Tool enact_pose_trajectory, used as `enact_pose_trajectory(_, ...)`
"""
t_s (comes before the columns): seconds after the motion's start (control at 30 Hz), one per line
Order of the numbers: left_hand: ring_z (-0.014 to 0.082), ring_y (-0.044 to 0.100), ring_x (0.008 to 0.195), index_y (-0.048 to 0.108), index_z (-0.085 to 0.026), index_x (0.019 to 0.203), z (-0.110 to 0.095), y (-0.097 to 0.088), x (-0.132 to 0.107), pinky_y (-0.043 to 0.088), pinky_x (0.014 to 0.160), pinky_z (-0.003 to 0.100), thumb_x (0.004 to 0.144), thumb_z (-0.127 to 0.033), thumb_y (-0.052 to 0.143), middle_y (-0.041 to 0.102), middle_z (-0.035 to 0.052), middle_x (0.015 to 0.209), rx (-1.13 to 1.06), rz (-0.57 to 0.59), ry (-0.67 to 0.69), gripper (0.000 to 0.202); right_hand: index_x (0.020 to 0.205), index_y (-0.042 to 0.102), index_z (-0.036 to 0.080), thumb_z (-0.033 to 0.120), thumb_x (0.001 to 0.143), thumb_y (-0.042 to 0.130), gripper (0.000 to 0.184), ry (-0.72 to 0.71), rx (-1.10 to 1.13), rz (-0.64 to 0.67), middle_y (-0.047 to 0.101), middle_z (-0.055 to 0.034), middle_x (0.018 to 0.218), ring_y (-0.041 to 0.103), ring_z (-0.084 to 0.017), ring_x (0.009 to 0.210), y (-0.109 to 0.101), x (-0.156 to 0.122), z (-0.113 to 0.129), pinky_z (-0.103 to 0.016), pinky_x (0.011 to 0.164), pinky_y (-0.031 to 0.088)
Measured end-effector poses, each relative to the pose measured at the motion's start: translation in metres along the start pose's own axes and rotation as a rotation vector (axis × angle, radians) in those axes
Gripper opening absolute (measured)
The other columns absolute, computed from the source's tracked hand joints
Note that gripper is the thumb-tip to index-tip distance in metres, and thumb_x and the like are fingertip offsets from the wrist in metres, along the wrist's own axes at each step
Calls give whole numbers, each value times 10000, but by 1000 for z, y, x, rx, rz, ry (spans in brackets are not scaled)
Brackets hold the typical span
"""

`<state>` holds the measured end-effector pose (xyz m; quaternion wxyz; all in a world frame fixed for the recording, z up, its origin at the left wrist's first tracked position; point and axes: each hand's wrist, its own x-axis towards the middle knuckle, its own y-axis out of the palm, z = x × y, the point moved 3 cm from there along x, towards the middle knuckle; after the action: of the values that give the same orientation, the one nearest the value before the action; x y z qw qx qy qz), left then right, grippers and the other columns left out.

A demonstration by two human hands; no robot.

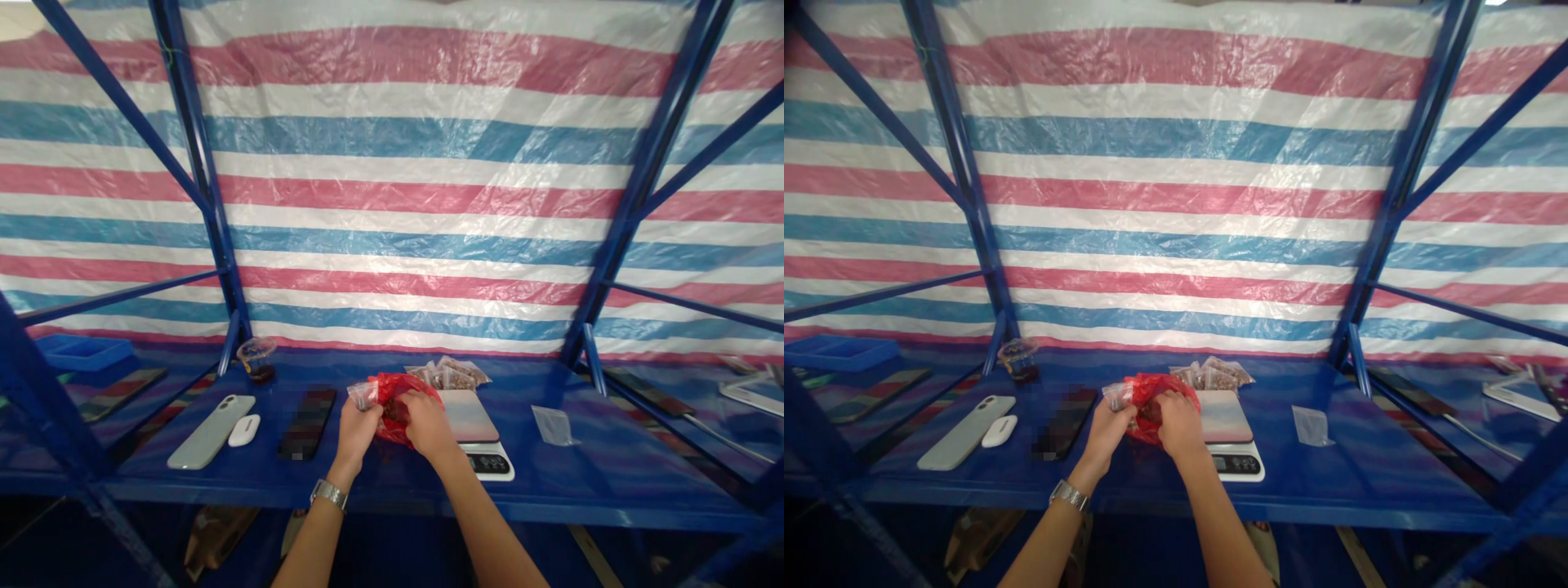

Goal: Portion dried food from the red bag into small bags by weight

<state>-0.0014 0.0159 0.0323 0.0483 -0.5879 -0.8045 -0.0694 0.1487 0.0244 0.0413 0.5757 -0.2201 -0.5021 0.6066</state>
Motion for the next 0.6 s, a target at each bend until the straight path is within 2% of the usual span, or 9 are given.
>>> enact_pose_trajectory(0.1,159,653,604,704,-162,863,-2,4,-4,514,583,255,642,-189,637,698,-3,677,-55,77,-94,233,1040,740,161,-81,677,539,481,24,43,-21,737,-118,1139,664,-253,1101,1,1,6,-347,973,460)
enact_pose_trajectory(0.33,169,692,652,674,-167,914,-1,3,-4,541,613,270,653,-239,659,724,15,736,-111,89,-203,272,1020,738,193,-48,725,556,422,28,167,-32,750,-63,1055,689,-190,972,12,8,-4,-272,862,489)
enact_pose_trajectory(0.47,183,711,682,669,-161,908,1,2,-4,550,635,281,664,-248,671,739,32,772,-84,122,-202,260,1044,740,212,-51,710,558,462,34,213,-50,741,-55,1086,690,-196,977,15,7,-9,-291,875,500)
enact_pose_trajectory(0.6,211,729,744,686,-144,930,0,1,-1,574,696,323,712,-255,649,760,68,837,-24,142,-118,247,991,757,207,-74,661,530,490,37,355,-93,741,-62,1071,687,-206,984,16,6,-14,-311,905,511)
